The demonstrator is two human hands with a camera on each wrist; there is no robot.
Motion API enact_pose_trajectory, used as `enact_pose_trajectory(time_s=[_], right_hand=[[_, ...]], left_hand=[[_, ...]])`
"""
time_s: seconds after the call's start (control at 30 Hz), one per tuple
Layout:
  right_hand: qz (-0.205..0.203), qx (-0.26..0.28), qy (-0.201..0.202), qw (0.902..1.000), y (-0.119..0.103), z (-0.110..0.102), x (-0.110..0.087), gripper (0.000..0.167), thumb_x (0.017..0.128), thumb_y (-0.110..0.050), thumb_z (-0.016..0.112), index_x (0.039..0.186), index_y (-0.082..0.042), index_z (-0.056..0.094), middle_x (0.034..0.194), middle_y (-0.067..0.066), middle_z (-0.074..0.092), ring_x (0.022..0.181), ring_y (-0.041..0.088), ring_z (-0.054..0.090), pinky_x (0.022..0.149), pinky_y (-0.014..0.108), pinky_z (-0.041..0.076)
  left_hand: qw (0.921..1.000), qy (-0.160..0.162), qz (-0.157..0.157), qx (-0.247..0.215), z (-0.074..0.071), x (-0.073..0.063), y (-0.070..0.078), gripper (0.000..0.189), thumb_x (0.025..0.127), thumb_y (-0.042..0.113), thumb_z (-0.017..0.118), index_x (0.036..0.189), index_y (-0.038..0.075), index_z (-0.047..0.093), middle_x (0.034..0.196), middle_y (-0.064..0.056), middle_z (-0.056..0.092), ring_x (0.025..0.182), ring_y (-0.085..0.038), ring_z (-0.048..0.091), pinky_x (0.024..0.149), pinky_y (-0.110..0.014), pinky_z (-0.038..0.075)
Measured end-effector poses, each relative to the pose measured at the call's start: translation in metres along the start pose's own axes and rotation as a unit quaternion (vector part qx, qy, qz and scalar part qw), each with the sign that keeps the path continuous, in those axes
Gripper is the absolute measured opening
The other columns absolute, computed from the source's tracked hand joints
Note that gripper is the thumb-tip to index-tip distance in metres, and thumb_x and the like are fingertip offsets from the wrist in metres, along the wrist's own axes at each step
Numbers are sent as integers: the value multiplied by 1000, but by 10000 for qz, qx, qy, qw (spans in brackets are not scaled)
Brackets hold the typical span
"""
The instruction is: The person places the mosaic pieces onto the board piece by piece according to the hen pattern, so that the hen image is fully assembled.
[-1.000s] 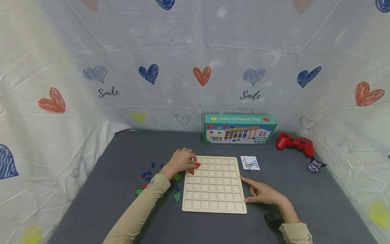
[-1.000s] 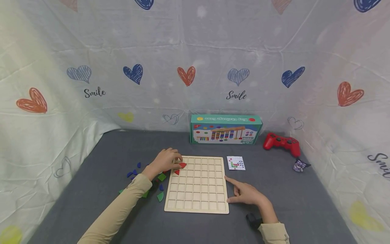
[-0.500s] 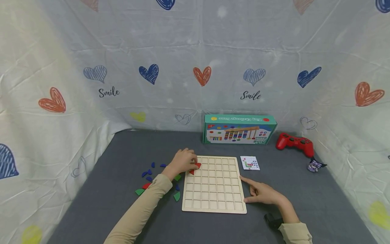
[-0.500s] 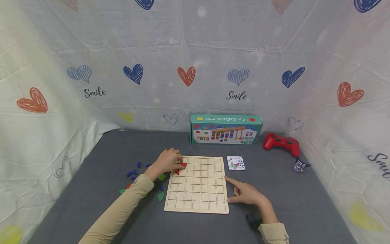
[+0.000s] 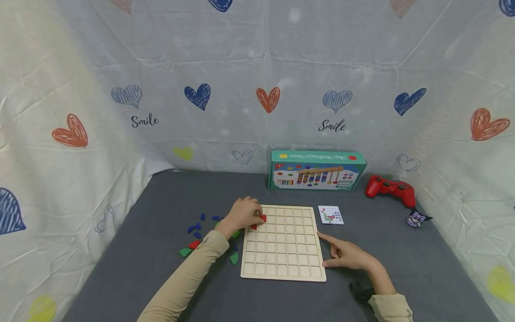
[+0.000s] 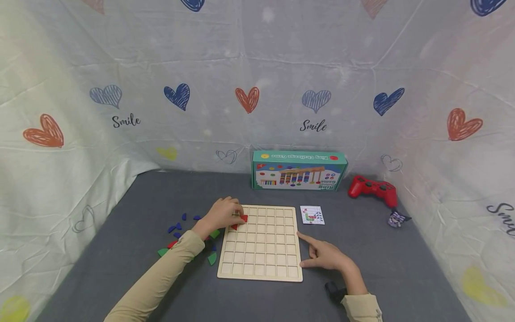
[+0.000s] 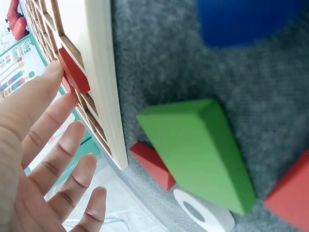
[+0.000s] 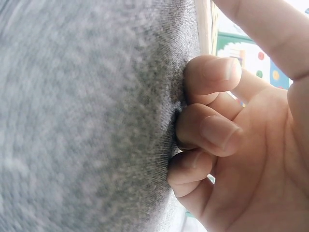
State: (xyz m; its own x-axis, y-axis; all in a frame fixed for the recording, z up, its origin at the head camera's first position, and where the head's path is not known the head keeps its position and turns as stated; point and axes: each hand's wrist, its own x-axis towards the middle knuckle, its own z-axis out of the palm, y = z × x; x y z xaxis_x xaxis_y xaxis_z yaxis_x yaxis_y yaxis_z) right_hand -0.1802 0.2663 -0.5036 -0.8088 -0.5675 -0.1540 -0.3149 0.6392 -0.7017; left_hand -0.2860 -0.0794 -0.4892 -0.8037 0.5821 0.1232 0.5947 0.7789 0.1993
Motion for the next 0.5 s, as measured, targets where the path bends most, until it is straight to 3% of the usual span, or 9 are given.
enact_pose_trajectory(time_s=[0.5], right_hand=[[-16, 4, 6, 10000, 1, 0, 0, 83, 80, -38, 70, 145, -7, 29, 66, -6, 47, 50, 1, 37, 48, 18, 33]], left_hand=[[9996, -5, -25, -282, -3, -7, -9, 15, 79, 35, 72, 87, 23, 74, 88, 3, 61, 82, -15, 48, 75, -37, 40]])
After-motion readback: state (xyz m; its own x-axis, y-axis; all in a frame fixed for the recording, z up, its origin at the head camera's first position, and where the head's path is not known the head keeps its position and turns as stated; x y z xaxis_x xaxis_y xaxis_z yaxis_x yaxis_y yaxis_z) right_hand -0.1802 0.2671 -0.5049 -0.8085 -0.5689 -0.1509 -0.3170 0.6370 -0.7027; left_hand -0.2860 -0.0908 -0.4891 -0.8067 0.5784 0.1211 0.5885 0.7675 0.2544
